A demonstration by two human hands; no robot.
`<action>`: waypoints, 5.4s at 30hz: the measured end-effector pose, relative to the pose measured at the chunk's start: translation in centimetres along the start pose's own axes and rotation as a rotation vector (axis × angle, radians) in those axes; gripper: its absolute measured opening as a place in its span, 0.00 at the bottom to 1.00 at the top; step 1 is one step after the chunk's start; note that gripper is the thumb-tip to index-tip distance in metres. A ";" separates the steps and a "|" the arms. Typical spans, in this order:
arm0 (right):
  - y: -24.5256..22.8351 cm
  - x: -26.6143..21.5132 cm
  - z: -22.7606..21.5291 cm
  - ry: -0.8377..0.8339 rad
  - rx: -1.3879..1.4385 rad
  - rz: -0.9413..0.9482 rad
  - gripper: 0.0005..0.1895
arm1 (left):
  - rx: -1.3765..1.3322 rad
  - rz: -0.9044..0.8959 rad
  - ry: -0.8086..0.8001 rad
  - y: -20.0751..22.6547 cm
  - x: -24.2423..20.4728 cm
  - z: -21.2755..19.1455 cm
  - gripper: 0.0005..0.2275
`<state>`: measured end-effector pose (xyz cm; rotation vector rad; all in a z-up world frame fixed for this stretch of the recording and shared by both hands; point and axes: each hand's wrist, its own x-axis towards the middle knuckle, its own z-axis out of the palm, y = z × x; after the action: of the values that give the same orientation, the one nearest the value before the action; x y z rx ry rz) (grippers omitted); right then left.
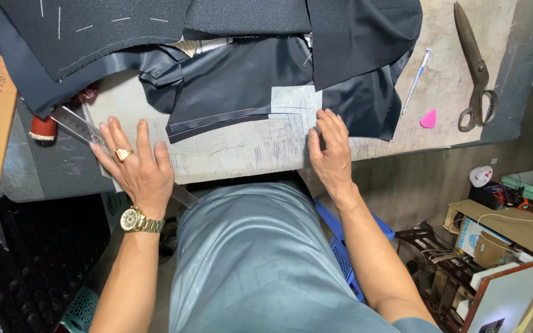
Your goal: The person marks lines on a piece of fabric using a ruler and chalk, handles various pattern pieces, and prepares a needle and thread.
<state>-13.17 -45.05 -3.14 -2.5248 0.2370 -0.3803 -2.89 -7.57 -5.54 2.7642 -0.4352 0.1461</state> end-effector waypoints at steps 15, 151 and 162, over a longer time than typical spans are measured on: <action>2.6 -0.8 -1.7 -0.035 -0.005 0.035 0.11 | -0.124 0.033 -0.043 2.0 1.4 0.0 0.16; 7.7 22.0 -3.7 0.177 0.068 -0.185 0.07 | -0.355 0.036 0.443 8.9 21.7 -2.0 0.06; 4.3 17.0 0.9 -0.088 -0.231 -0.332 0.18 | -0.294 0.165 0.238 12.7 25.9 0.2 0.08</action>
<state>2.80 -52.34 -2.52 -2.8057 -0.1872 -0.3876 17.67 -26.28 2.13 2.3866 -0.5701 0.4118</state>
